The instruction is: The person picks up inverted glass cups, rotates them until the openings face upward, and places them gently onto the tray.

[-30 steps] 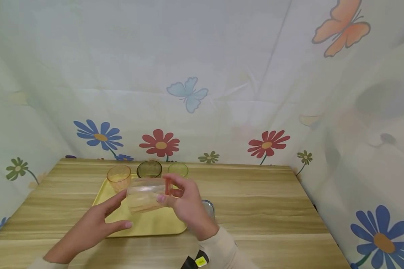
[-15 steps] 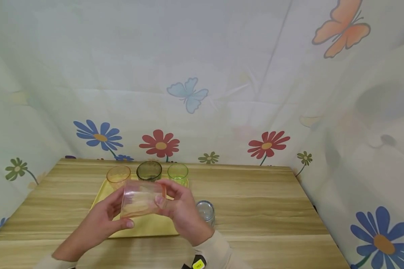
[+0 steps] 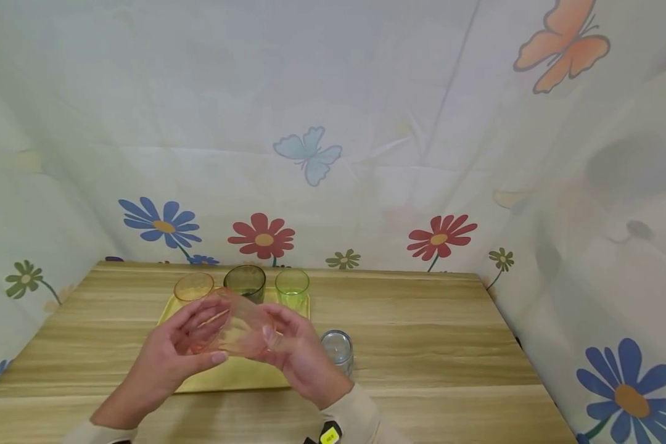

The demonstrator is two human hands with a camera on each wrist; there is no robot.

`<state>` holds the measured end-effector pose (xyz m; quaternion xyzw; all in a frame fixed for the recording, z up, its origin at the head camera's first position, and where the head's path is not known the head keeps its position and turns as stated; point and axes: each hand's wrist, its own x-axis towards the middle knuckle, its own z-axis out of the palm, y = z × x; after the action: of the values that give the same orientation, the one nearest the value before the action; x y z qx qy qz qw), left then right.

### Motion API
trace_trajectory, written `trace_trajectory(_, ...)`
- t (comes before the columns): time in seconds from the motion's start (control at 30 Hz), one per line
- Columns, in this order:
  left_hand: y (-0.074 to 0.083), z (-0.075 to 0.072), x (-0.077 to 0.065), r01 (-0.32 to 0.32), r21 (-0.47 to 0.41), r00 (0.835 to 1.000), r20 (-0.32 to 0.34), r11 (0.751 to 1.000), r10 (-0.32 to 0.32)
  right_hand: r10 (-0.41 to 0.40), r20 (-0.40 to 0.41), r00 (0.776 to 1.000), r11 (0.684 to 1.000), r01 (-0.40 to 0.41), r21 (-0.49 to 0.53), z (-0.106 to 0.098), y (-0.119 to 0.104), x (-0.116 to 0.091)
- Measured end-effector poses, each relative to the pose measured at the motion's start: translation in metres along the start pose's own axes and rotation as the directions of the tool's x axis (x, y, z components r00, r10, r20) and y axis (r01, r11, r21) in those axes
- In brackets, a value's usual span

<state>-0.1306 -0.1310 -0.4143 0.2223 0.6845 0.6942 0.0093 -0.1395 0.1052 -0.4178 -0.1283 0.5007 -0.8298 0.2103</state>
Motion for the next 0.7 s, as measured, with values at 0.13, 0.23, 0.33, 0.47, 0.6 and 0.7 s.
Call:
trace_trajectory(0.13,0.007,0.001,0.006,0.063,0.115,0.998,-0.027,0.991,-0.060,-0.119,-0.071,0.990,0.957,0.096,-0.273,-0.006,-0.002,-0.001)
trace_trajectory(0.23,0.009,0.002,0.008,0.080,0.184,0.996,-0.052,0.980,-0.072,-0.283,-0.079,0.956,0.856,0.215,-0.469,-0.006,-0.007,-0.003)
trace_trajectory(0.33,0.010,0.004,0.009,0.100,0.263,0.994,-0.070,0.960,-0.084,-0.420,-0.028,0.907,0.749,0.328,-0.576,-0.002,-0.010,-0.006)
trace_trajectory(0.47,0.011,0.008,0.010,0.118,0.367,0.992,-0.089,0.923,-0.092,-0.489,0.059,0.870,0.662,0.414,-0.625,0.008,-0.013,-0.010)
trace_trajectory(0.6,0.010,0.011,0.012,0.120,0.441,0.991,-0.110,0.890,-0.079,-0.489,0.093,0.867,0.641,0.430,-0.636,0.016,-0.013,-0.011)
trace_trajectory(0.7,0.011,0.013,0.015,0.117,0.483,0.990,-0.123,0.868,-0.065,-0.487,0.073,0.870,0.655,0.419,-0.629,0.018,-0.011,-0.010)
